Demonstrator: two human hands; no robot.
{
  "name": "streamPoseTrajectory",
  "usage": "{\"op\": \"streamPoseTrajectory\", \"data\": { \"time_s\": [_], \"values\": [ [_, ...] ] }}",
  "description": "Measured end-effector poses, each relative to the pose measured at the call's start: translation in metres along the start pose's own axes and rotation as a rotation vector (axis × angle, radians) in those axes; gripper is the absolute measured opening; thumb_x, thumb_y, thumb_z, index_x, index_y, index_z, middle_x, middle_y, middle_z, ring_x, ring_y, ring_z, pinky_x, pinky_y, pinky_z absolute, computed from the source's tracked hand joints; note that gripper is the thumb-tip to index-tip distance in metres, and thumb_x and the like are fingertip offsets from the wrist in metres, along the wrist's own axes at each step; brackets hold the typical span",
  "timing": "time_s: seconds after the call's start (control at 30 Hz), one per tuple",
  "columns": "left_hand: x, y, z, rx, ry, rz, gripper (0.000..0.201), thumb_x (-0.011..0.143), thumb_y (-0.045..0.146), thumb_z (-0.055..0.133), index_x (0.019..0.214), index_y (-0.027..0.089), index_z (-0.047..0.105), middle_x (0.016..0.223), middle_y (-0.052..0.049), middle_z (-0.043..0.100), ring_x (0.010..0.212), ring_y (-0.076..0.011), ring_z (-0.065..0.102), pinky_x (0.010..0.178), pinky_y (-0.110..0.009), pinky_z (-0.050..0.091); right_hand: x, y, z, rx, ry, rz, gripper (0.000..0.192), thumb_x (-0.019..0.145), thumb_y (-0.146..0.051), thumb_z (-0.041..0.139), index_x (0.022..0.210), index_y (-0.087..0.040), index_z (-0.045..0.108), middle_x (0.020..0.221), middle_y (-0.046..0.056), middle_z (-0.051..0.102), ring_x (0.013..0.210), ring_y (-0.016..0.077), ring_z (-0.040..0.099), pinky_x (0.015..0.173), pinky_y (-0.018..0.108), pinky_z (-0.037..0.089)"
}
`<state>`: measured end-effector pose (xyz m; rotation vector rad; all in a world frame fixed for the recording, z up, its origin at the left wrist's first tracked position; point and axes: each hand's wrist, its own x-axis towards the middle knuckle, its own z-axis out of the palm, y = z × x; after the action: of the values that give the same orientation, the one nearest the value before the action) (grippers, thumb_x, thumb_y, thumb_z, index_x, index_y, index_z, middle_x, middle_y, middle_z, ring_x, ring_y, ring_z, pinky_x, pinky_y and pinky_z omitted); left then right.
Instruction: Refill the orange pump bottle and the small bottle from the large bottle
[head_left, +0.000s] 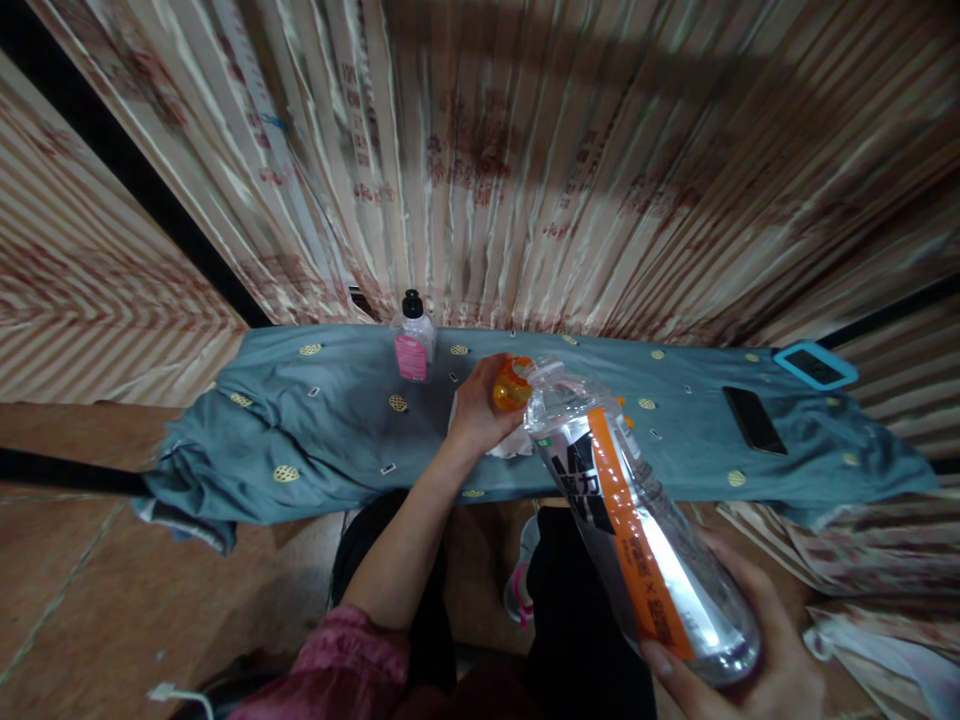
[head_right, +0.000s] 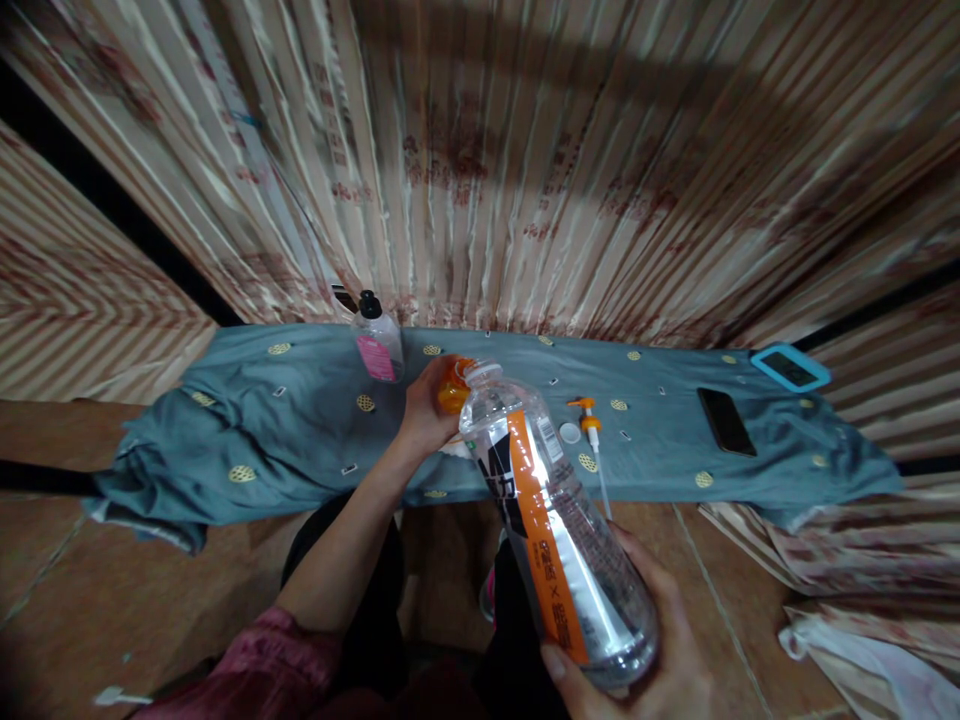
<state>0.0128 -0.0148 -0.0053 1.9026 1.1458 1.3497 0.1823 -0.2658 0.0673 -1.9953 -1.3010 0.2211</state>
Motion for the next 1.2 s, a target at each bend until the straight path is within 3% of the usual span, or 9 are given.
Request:
{"op": "streamPoseTrajectory", "data": {
  "time_s": [0.2, 0.63, 1.2],
  "values": [
    [-0.0005, -0.0004, -0.0001, -0.008, 0.000, 0.010, 0.056, 0.068, 0.031, 0.083, 0.118, 0.021, 0.060, 0.117, -0.009, 0.072, 0.105, -0.0267, 0.072, 0.093, -0.037, 0.058, -0.0003, 0.0007, -0.0010, -0.034, 0.002, 0.009, 0.073, 0.077, -0.071, 0.063, 0.132, -0.024, 0.055, 0.122, 0.012, 0.071, 0.107, 0.0365, 0.072, 0.090, 0.051, 0.059],
    [-0.0011, -0.0013, -0.0005, 0.017, -0.002, 0.017, 0.055, 0.069, 0.029, 0.083, 0.119, 0.022, 0.060, 0.116, -0.008, 0.072, 0.105, -0.0267, 0.072, 0.093, -0.039, 0.058, 0.0008, -0.0012, -0.0027, -0.032, -0.006, -0.043, 0.070, 0.080, -0.071, 0.062, 0.132, -0.023, 0.056, 0.118, 0.010, 0.072, 0.105, 0.0318, 0.074, 0.088, 0.044, 0.060],
    [-0.0008, 0.0002, -0.0005, 0.017, 0.001, 0.014, 0.055, 0.069, 0.027, 0.084, 0.119, 0.021, 0.061, 0.117, -0.008, 0.072, 0.106, -0.0268, 0.071, 0.093, -0.038, 0.058, -0.0006, -0.0063, -0.0012, -0.022, -0.001, 0.024, 0.072, 0.078, -0.071, 0.062, 0.132, -0.024, 0.056, 0.120, 0.009, 0.072, 0.107, 0.0315, 0.072, 0.090, 0.044, 0.057]
  ]
}}
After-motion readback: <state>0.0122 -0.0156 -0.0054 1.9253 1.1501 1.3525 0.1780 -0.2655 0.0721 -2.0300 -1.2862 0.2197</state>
